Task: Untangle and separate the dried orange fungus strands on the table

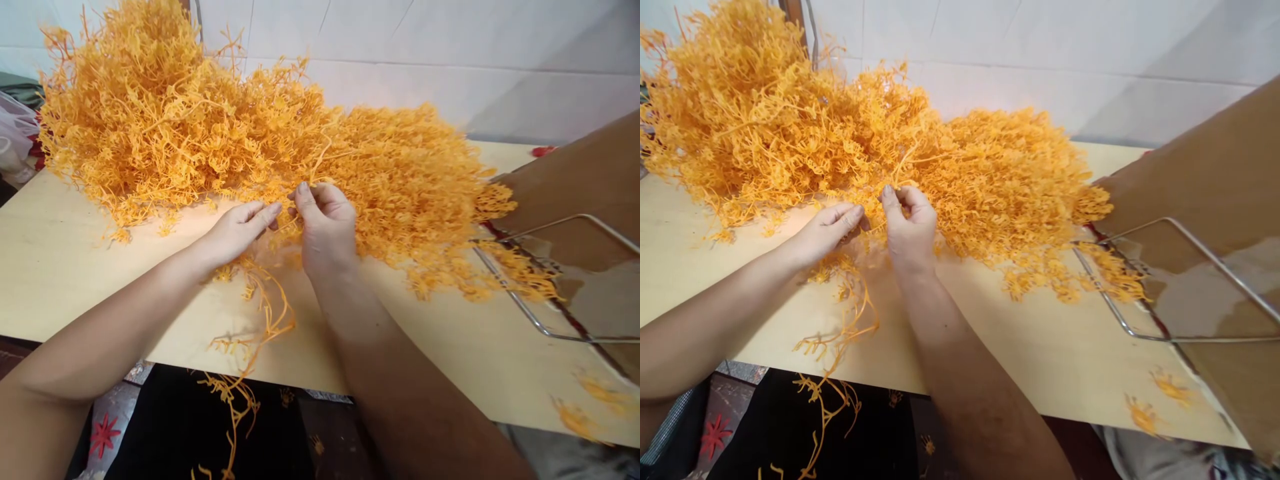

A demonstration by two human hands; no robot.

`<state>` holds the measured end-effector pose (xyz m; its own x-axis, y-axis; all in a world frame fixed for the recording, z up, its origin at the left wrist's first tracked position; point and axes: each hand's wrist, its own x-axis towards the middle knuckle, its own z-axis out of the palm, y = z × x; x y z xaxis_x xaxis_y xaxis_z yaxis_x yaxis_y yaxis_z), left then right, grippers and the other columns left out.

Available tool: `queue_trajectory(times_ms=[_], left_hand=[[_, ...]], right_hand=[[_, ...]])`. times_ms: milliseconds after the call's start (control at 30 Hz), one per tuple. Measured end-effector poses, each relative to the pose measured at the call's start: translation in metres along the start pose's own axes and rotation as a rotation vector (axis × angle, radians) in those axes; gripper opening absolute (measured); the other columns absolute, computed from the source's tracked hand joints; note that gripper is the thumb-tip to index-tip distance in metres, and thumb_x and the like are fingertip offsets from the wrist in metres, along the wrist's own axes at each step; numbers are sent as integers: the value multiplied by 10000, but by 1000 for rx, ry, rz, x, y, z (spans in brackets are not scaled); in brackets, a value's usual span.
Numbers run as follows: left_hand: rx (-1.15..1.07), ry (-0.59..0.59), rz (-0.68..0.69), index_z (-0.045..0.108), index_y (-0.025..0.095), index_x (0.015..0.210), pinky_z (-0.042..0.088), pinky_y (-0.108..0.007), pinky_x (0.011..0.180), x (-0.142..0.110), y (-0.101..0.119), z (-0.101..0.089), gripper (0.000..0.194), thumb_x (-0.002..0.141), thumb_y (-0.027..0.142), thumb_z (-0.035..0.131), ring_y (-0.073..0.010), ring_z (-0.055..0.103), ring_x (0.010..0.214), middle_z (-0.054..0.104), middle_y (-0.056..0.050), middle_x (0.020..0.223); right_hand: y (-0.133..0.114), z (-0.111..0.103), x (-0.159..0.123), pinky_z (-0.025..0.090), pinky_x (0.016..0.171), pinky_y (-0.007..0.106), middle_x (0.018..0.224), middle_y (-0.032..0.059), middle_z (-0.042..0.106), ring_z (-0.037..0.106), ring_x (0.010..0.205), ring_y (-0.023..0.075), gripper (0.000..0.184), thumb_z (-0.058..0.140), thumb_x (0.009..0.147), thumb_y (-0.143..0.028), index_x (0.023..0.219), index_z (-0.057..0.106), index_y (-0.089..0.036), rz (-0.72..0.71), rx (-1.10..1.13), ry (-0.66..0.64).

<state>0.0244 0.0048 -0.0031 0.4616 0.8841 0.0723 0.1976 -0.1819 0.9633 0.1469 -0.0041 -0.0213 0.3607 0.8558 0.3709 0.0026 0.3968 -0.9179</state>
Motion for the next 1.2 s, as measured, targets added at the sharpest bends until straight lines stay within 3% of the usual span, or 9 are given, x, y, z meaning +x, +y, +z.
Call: queue_trajectory(times_ms=[133, 233, 500, 633, 767, 933, 1067, 1133, 1200], left_hand=[[311, 60, 83, 516, 152, 691, 303, -218, 555, -6, 2, 3, 338, 645, 461, 646, -77, 401, 588, 479, 32, 619], [401, 44, 129, 534, 156, 687, 315, -225, 566, -10, 1, 9, 294, 668, 433, 632, -86, 424, 594, 510, 26, 616], [108, 114, 38, 483, 146, 656, 279, -199, 492, 0, 2, 0, 180, 799, 256, 481, -53, 337, 496, 390, 48, 541], [53, 64, 130, 455, 145, 644, 278, -193, 498, -2, 5, -4, 184, 803, 234, 480, -49, 334, 514, 380, 48, 563], [193, -128, 243, 428, 150, 601, 293, -206, 532, -8, 7, 0, 225, 808, 229, 466, -63, 341, 548, 364, 43, 564], [180, -196, 230, 425, 159, 598, 302, -205, 537, -18, 20, 1, 234, 821, 228, 433, -60, 352, 530, 377, 45, 556], [172, -576, 273, 489, 154, 615, 342, -190, 552, -28, 30, 11, 217, 814, 234, 457, -60, 436, 554, 472, 23, 570], [136, -527, 227, 495, 149, 633, 340, -181, 532, -26, 26, 16, 201, 813, 230, 461, -55, 449, 550, 502, 13, 585], [14, -332, 72, 463, 148, 660, 303, -172, 469, -19, 19, 17, 183, 828, 212, 430, -35, 408, 475, 506, 21, 581]], right_hand=[[1, 1, -2, 397, 615, 242, 608, -29, 441, 457, 608, 76, 278, 560, 775, -369, 598, 451, -184, -64, -109, 35], [0, 0, -2, 400, 591, 243, 602, -23, 453, 464, 600, 81, 288, 544, 784, -389, 597, 461, -186, -66, -145, 23], [-7, -3, 0, 436, 667, 265, 639, -10, 526, 533, 699, 107, 253, 564, 764, -399, 629, 537, -185, 30, -74, -140], [-2, -6, 4, 421, 641, 260, 583, -28, 503, 505, 617, 89, 247, 598, 733, -368, 597, 539, -170, 108, -61, -248], [-1, -6, 5, 387, 587, 253, 583, -20, 507, 477, 590, 91, 237, 572, 754, -328, 582, 537, -169, 23, -155, -169], [7, -13, 15, 340, 558, 244, 529, -38, 422, 402, 540, 81, 264, 536, 781, -279, 542, 486, -178, -104, -268, 15], [18, -41, 37, 288, 492, 222, 520, -56, 365, 337, 495, 67, 299, 562, 757, -330, 533, 430, -182, -58, -201, 360], [17, -48, 41, 279, 464, 207, 553, -56, 381, 345, 486, 60, 290, 555, 756, -381, 579, 439, -183, -29, -62, 357], [13, -44, 37, 296, 465, 198, 590, -49, 414, 379, 496, 55, 271, 555, 756, -410, 633, 469, -184, -9, 36, 178]])
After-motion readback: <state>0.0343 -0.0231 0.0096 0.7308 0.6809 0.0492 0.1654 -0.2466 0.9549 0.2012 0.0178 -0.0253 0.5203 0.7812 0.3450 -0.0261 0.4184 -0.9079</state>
